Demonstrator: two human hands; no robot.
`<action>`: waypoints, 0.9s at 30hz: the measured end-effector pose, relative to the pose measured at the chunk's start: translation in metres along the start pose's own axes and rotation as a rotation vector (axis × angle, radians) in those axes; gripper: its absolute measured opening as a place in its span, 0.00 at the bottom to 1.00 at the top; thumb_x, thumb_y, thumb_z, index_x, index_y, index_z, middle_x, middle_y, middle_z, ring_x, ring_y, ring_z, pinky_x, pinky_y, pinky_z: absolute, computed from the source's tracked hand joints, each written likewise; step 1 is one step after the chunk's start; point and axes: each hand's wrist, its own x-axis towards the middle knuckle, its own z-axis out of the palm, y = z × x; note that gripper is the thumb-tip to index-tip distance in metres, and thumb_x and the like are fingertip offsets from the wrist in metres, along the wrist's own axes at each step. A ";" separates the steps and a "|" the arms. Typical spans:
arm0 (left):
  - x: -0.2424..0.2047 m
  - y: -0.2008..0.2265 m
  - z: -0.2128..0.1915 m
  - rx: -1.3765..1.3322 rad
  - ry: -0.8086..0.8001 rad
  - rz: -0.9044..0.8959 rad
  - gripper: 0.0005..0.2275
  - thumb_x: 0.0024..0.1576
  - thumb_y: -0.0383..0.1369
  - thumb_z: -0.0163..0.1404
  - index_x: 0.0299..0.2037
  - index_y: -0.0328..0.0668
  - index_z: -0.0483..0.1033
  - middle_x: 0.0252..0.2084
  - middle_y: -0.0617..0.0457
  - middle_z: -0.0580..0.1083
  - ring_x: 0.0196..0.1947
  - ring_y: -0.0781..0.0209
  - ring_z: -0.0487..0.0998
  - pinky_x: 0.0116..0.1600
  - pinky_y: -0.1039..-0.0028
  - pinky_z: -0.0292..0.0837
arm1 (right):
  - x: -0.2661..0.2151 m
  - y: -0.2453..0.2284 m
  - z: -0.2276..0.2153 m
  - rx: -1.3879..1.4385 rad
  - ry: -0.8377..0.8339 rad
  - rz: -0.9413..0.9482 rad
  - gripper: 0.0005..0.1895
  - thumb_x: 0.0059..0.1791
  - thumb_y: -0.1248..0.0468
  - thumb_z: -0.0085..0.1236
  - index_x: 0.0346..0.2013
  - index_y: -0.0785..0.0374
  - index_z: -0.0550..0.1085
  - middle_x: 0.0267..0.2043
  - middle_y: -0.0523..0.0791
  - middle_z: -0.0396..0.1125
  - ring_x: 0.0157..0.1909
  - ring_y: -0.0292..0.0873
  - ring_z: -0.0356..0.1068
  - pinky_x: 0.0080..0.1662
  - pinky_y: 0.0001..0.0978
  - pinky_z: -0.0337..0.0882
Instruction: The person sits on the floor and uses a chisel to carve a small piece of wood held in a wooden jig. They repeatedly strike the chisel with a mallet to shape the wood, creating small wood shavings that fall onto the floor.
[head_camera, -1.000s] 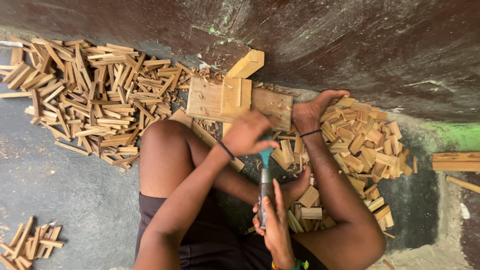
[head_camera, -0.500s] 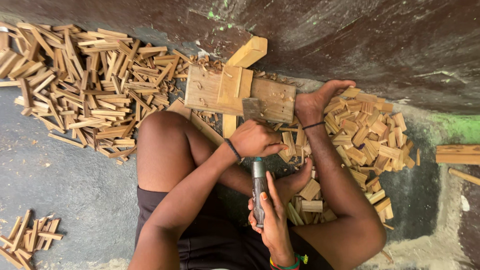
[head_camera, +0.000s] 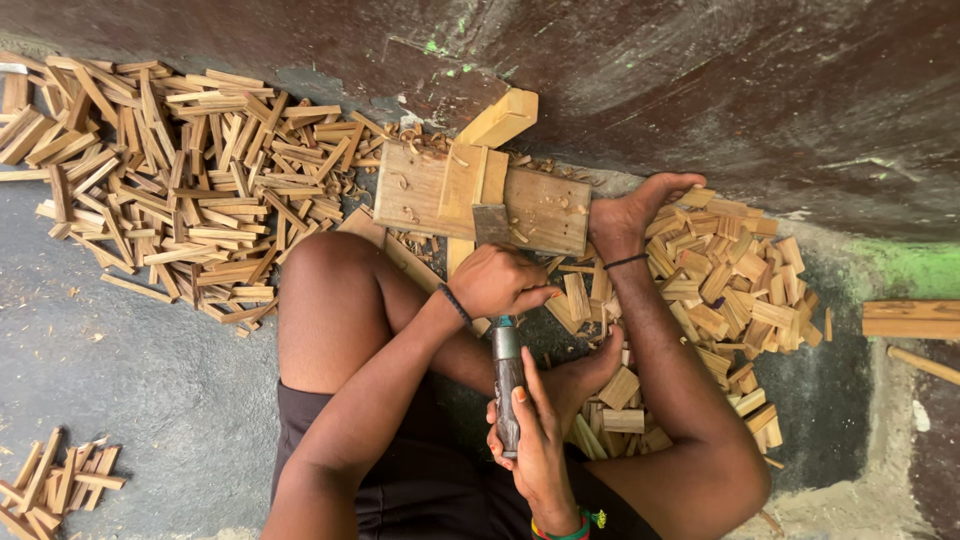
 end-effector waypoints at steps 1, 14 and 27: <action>0.000 -0.001 0.000 -0.014 -0.004 -0.015 0.14 0.59 0.43 0.55 0.26 0.43 0.79 0.22 0.47 0.75 0.24 0.45 0.77 0.30 0.57 0.71 | 0.001 0.000 0.000 -0.006 0.000 -0.004 0.34 0.56 0.53 0.42 0.77 0.43 0.49 0.28 0.48 0.66 0.15 0.36 0.63 0.14 0.22 0.58; 0.008 -0.011 -0.003 -0.034 -0.199 -0.181 0.20 0.56 0.48 0.56 0.19 0.43 0.73 0.18 0.45 0.72 0.20 0.42 0.75 0.27 0.54 0.67 | -0.006 -0.007 0.014 0.084 0.004 0.078 0.34 0.56 0.51 0.40 0.77 0.38 0.48 0.28 0.48 0.65 0.15 0.35 0.62 0.15 0.22 0.58; 0.006 -0.015 -0.011 -0.113 -0.205 -0.155 0.20 0.57 0.45 0.56 0.18 0.41 0.69 0.17 0.46 0.69 0.19 0.41 0.72 0.27 0.55 0.64 | -0.007 -0.004 0.034 -0.061 0.025 0.145 0.35 0.56 0.53 0.38 0.77 0.32 0.42 0.27 0.47 0.65 0.17 0.36 0.64 0.15 0.22 0.58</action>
